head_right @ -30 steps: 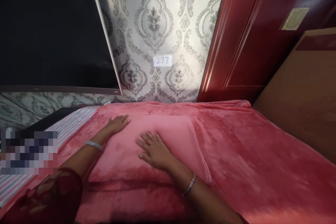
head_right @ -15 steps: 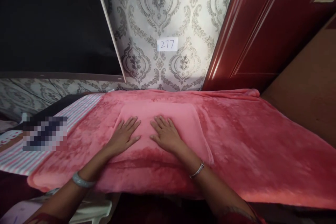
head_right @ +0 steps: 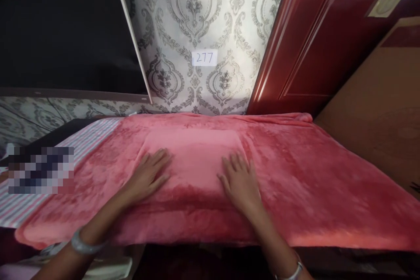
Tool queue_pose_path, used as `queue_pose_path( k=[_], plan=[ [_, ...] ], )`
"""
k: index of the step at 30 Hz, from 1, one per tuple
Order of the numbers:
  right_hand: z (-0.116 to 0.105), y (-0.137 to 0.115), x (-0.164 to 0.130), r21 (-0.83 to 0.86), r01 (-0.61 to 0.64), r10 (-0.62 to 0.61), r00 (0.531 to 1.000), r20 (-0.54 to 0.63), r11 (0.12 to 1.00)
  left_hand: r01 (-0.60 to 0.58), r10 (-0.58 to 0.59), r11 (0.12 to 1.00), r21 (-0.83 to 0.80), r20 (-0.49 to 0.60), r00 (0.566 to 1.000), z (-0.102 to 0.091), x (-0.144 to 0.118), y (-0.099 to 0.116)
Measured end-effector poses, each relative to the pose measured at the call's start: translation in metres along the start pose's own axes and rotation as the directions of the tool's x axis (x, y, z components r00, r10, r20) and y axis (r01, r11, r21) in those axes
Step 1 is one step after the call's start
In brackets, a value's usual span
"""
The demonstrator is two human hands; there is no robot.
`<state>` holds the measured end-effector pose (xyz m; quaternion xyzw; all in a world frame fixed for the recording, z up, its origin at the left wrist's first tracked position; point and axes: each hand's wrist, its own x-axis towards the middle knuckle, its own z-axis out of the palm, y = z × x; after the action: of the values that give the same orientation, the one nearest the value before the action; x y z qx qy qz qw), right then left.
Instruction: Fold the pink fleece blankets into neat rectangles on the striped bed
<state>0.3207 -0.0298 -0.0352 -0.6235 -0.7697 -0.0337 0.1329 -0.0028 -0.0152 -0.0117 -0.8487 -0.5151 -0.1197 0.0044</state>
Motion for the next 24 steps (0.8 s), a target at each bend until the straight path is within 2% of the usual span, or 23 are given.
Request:
queue_pose_path(
  k=[2,4,6,8,12,15,18,21,24],
  plan=[
    [0.000,-0.022,-0.006,0.051,0.130,-0.130,0.991,-0.020,0.990,-0.106,0.106,0.994,0.005,-0.001,0.994,0.000,-0.009,0.018],
    [0.005,-0.042,-0.013,0.106,0.241,-0.245,0.969,0.025,0.965,-0.189,0.189,0.982,0.019,0.013,0.982,0.008,-0.019,0.032],
    [0.015,-0.052,-0.019,0.131,0.274,-0.284,0.957,0.064,0.953,-0.206,0.206,0.978,0.035,0.005,0.979,0.020,-0.026,0.039],
    [0.024,-0.051,-0.024,0.128,0.267,-0.275,0.960,0.052,0.955,-0.185,0.186,0.981,0.051,-0.028,0.982,0.032,-0.032,0.041],
    [0.034,-0.024,-0.036,0.079,0.243,-0.240,0.970,-0.046,0.967,-0.147,0.155,0.986,0.084,-0.090,0.984,0.042,-0.042,0.035],
    [0.037,0.006,-0.047,0.058,0.178,-0.170,0.978,-0.122,0.982,-0.117,0.132,0.987,0.113,-0.134,0.982,0.040,-0.055,0.025],
    [0.038,0.041,-0.059,0.133,0.085,-0.059,0.979,-0.193,0.987,-0.064,0.081,0.992,0.107,-0.159,0.984,0.034,-0.073,0.005],
    [0.037,0.068,-0.067,0.334,-0.035,0.100,0.979,-0.180,0.942,0.063,-0.058,0.998,0.021,-0.179,0.982,0.024,-0.088,-0.019],
    [0.034,0.080,-0.069,0.518,-0.183,0.272,0.957,-0.100,0.836,0.243,-0.277,0.954,-0.173,-0.207,0.938,0.016,-0.094,-0.037]
  ],
)
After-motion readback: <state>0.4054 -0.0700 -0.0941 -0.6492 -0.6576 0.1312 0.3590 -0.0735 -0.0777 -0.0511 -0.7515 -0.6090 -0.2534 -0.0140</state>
